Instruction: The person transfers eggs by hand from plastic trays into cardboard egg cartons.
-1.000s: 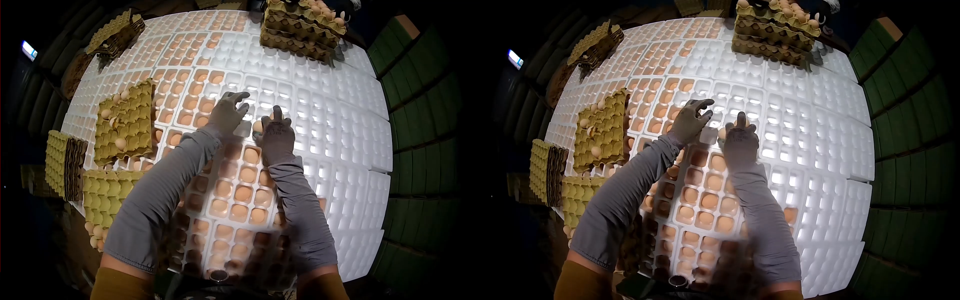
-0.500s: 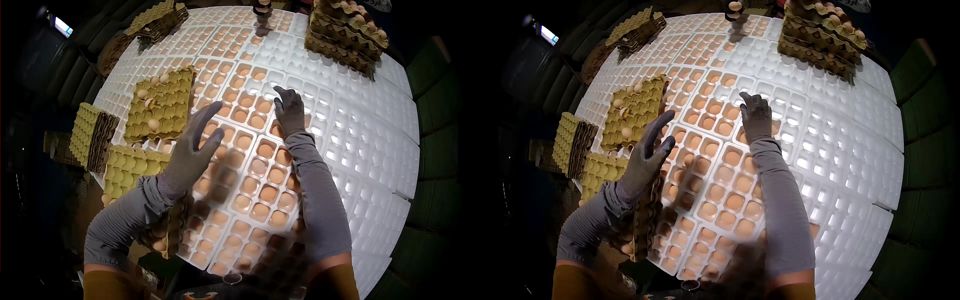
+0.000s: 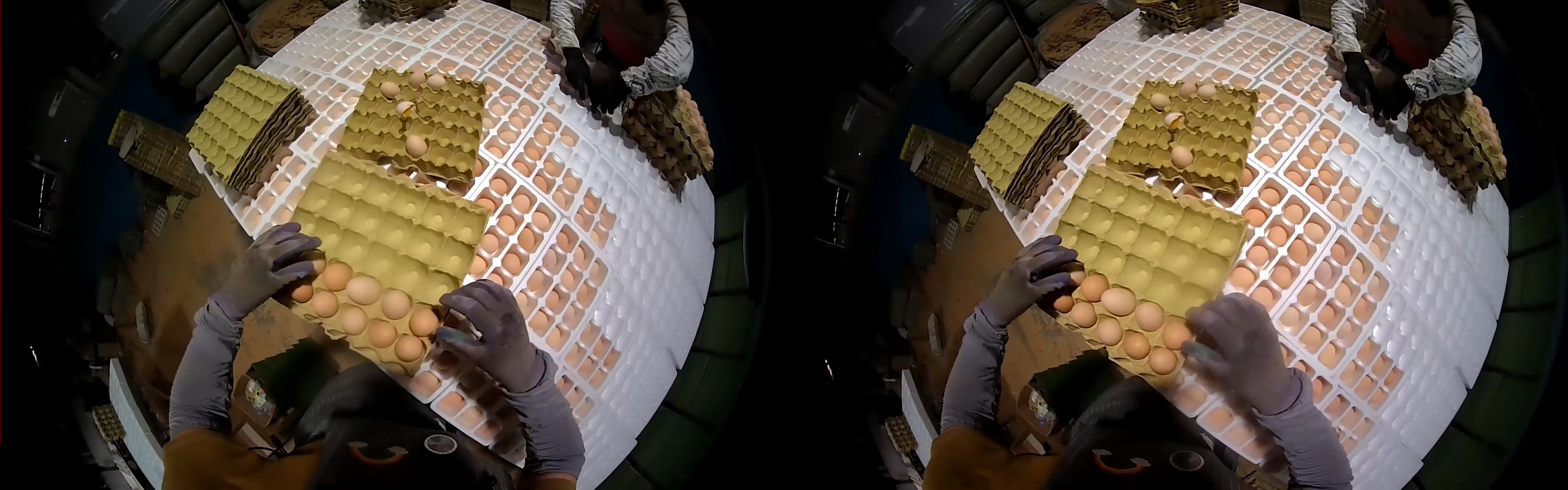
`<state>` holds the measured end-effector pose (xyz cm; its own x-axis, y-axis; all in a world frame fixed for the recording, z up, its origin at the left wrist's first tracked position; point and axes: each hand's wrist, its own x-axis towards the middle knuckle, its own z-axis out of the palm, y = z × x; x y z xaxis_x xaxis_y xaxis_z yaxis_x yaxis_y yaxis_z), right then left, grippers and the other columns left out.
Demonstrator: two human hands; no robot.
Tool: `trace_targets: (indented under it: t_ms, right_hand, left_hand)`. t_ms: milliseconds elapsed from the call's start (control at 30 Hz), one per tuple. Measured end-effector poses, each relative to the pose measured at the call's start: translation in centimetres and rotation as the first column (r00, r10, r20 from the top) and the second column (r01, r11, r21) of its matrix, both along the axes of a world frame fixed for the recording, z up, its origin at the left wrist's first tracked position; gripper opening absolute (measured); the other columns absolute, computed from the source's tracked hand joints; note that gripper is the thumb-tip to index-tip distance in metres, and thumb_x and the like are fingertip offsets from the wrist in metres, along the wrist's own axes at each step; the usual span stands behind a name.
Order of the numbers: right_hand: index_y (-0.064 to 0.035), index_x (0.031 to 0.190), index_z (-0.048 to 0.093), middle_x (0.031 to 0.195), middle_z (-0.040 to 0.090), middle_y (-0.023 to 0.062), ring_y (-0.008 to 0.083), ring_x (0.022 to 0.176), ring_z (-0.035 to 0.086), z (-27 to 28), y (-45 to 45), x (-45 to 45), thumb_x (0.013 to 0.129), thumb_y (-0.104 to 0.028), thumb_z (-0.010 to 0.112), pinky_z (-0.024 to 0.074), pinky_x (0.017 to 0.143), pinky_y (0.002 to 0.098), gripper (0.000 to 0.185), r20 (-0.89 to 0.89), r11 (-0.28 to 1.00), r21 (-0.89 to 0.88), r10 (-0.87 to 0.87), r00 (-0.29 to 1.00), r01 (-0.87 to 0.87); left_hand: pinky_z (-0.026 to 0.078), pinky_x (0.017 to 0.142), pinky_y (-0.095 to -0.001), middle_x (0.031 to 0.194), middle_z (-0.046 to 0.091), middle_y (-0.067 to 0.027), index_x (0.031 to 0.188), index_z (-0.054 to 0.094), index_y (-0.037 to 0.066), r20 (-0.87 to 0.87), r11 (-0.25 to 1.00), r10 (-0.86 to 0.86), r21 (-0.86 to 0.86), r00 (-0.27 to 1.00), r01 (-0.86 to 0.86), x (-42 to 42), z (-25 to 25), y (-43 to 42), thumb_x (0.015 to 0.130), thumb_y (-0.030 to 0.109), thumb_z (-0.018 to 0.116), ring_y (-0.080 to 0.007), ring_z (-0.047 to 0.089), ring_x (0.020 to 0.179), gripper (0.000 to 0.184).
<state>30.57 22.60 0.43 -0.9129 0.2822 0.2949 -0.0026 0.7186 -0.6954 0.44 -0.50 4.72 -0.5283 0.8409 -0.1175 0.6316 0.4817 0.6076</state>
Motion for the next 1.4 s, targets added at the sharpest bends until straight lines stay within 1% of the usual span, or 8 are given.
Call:
trace_targets:
  t_ms: [267,500,600,667,733,867,1100,1400]
  right_hand:
    - [-0.0110,0.110,0.066,0.090,0.059,0.0087,0.0268,0.091,0.060,1.0,-5.7,-2.9,0.075,-0.014,0.080,0.0500,0.089,0.0396,0.038,0.107,0.965,0.217,-0.171,0.979,0.145]
    - [0.0016,0.117,0.064,0.105,0.066,0.0074,0.0178,0.098,0.067,3.4,-5.0,-3.2,0.094,-0.019,0.062,0.0548,0.084,0.0316,0.030,0.163,0.198,-0.946,-0.398,0.903,0.258]
    - [-0.0088,0.118,0.064,0.099,0.064,0.0024,0.0159,0.087,0.066,3.8,-5.6,-6.0,0.097,-0.030,0.063,0.0535,0.072,0.0330,0.031,0.351,0.936,-0.202,-0.207,0.913,0.290]
    - [-0.0087,0.110,0.069,0.095,0.065,0.0015,0.0119,0.082,0.063,2.5,-7.7,-7.7,0.093,-0.026,0.068,0.0502,0.071,0.0286,0.024,0.553,0.908,0.417,-0.277,0.785,0.027]
    - [-0.0083,0.108,0.070,0.096,0.065,0.0027,0.0139,0.082,0.064,3.5,-7.8,-8.6,0.090,-0.027,0.072,0.0508,0.071,0.0290,0.026,0.606,0.917,0.399,-0.280,0.744,0.020]
    - [-0.0092,0.112,0.067,0.105,0.064,0.0079,0.0248,0.086,0.070,1.7,-4.3,-6.8,0.085,-0.039,0.075,0.0554,0.074,0.0374,0.041,0.615,0.877,-0.277,-0.154,0.774,0.394]
    - [-0.0099,0.111,0.063,0.114,0.057,0.0118,0.0324,0.097,0.068,2.9,-6.8,-8.4,0.081,-0.040,0.077,0.0560,0.081,0.0430,0.045,0.705,0.962,0.268,-0.153,0.693,-0.060]
    - [-0.0094,0.119,0.067,0.133,0.058,0.0141,0.0226,0.098,0.069,3.6,-5.4,-8.2,0.085,-0.028,0.074,0.0569,0.085,0.0349,0.040,0.294,0.625,-0.737,-0.047,0.955,0.258]
  left_hand:
    - [0.047,0.107,-0.0450,0.129,0.066,-0.0038,0.125,0.068,0.015,-0.277,0.940,-0.320,0.029,0.906,0.341,-6.9,-2.1,-3.1,0.084,0.023,0.077,-0.0315,0.055,0.130,0.042]
    - [0.048,0.107,-0.0385,0.121,0.061,-0.0090,0.127,0.062,0.008,0.105,0.933,-0.339,0.168,0.935,0.319,-7.8,-1.7,-2.9,0.085,0.011,0.076,-0.0255,0.058,0.121,0.045]
    - [0.056,0.092,-0.0354,0.113,0.059,-0.0068,0.113,0.060,0.004,0.902,0.868,-0.126,0.302,0.414,-0.395,-8.0,-1.5,-2.9,0.101,0.023,0.058,-0.0218,0.063,0.107,0.023]
    - [0.056,0.081,-0.0360,0.101,0.059,-0.0045,0.110,0.061,0.004,0.940,0.947,-0.058,0.158,0.337,-0.279,-8.5,-2.5,-2.6,0.101,0.028,0.060,-0.0195,0.064,0.095,0.025]
    - [0.054,0.082,-0.0379,0.105,0.058,-0.0080,0.117,0.063,0.005,0.225,0.935,-0.339,0.190,0.913,0.300,-6.1,-1.2,-0.9,0.096,0.024,0.067,-0.0210,0.063,0.097,0.028]
    - [0.053,0.091,-0.0391,0.119,0.052,-0.0136,0.126,0.062,0.011,-0.230,0.863,-0.503,-0.181,0.833,0.471,-4.8,-3.2,-0.5,0.087,0.031,0.078,-0.0284,0.062,0.102,0.047]
    - [0.050,0.098,-0.0366,0.124,0.062,-0.0138,0.132,0.059,0.006,0.478,0.939,-0.343,0.151,0.808,0.310,-5.8,-0.3,0.6,0.091,0.017,0.069,-0.0231,0.059,0.120,0.043]
    - [0.052,0.084,-0.0452,0.145,0.042,-0.0150,0.117,0.063,0.012,-0.470,0.725,-0.668,-0.237,0.576,0.647,-1.7,-2.5,2.0,0.084,0.034,0.076,-0.0318,0.054,0.107,0.042]
